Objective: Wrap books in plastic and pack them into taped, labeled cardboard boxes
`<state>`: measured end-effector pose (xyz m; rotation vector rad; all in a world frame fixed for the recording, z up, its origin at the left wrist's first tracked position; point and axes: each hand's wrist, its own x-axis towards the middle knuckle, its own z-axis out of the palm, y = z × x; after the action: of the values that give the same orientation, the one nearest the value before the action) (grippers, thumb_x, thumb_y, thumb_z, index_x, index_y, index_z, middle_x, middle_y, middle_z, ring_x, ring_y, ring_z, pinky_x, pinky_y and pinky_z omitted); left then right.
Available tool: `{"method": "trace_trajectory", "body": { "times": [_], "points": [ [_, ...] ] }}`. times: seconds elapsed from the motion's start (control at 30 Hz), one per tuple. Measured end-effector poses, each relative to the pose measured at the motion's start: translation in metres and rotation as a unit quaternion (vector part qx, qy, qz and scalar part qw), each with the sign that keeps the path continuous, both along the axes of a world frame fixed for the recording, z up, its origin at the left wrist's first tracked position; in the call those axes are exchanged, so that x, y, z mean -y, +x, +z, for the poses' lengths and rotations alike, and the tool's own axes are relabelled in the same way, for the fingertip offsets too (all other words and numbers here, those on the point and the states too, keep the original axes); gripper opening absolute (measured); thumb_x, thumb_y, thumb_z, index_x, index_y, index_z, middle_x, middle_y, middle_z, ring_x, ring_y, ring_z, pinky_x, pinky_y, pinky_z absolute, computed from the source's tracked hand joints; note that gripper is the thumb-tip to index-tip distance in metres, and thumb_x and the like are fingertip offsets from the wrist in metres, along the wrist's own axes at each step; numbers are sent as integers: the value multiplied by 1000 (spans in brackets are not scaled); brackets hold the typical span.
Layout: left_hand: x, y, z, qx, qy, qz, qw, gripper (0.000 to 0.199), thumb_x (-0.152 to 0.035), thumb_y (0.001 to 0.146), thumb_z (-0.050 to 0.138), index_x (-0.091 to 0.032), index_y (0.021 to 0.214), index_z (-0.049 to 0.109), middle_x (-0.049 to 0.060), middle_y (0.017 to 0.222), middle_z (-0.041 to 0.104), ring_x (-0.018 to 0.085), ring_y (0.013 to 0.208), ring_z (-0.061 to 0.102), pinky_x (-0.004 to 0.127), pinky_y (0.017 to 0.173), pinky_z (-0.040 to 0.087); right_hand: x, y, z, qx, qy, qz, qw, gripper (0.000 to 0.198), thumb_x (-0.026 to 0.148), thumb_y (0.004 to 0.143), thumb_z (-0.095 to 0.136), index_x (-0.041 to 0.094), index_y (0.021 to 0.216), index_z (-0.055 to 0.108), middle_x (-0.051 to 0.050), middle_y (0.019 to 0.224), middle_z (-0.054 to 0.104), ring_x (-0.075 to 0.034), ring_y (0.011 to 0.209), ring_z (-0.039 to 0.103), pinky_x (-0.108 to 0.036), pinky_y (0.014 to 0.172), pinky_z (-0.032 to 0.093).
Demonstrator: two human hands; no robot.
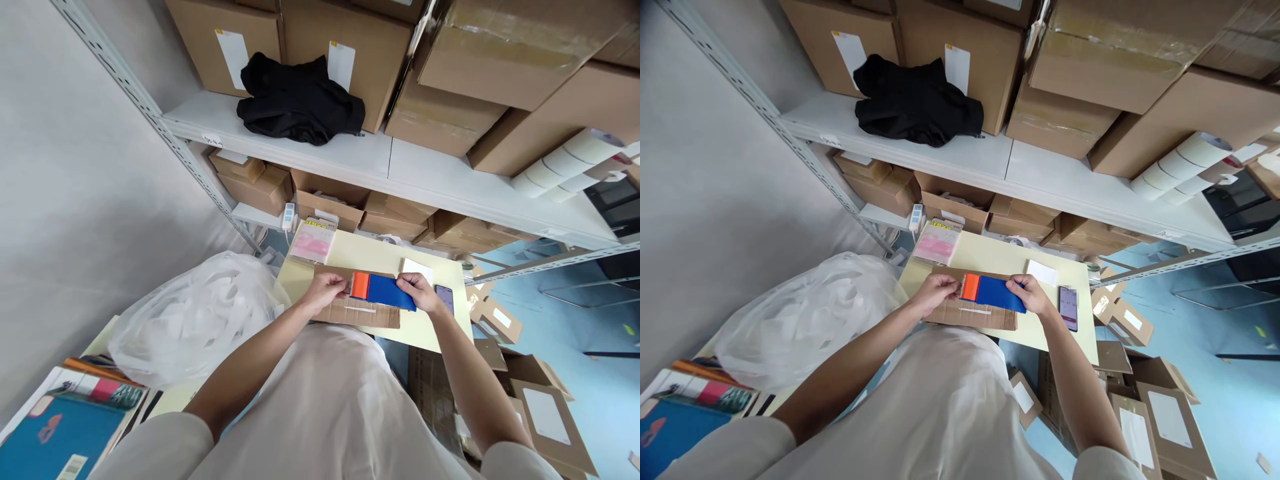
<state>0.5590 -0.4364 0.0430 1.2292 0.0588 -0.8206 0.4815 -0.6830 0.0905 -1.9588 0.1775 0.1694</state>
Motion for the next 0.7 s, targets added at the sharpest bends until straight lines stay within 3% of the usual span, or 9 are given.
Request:
{"method": "trace_trajectory", "body": {
  "times": [0.1, 0.2, 0.33, 0.53, 0.7],
  "points": [
    [-25, 9, 0, 51, 44, 5, 998, 21, -32, 63, 77, -14, 68, 68, 2, 63, 67, 11, 56, 59, 25, 60, 47, 5, 0, 14, -10, -32, 23, 999, 55, 67, 75, 58, 19, 53, 42, 5, 51, 33, -8, 49, 29, -24, 45, 23],
    [-64, 23, -5, 59, 81, 68, 993, 31, -39, 55, 79, -14, 67, 66, 1, 61, 65, 10, 53, 55, 24, 58, 45, 23, -7, 24, -10, -70, 7, 997, 55, 66, 75, 59, 19, 52, 41, 5, 51, 33, -8, 49, 29, -25, 45, 24],
    [-105, 33, -16, 44, 113, 90, 989, 32, -40, 53, 78, -14, 63, 61, -2, 57, 59, 8, 49, 49, 26, 59, 47, 50, -24, 23, -21, -113, -10, 993, 54, 64, 78, 57, 19, 52, 42, 4, 51, 34, -9, 49, 30, -25, 46, 26],
    [-107, 27, -38, 39, 154, 69, 985, 25, -38, 59, 68, -16, 59, 56, -4, 52, 52, 7, 47, 45, 26, 58, 47, 51, -24, -1, -27, -182, 10, 983, 48, 59, 82, 53, 19, 55, 45, 3, 53, 40, -11, 53, 37, -26, 51, 32],
    [-105, 24, -74, 49, 202, 57, 976, 20, -34, 58, 66, -16, 58, 58, -1, 55, 56, 7, 47, 44, 22, 50, 40, 45, -17, -5, -35, -223, 20, 974, 49, 58, 82, 52, 20, 54, 44, 3, 53, 39, -11, 54, 36, -26, 52, 32]
  ]
}}
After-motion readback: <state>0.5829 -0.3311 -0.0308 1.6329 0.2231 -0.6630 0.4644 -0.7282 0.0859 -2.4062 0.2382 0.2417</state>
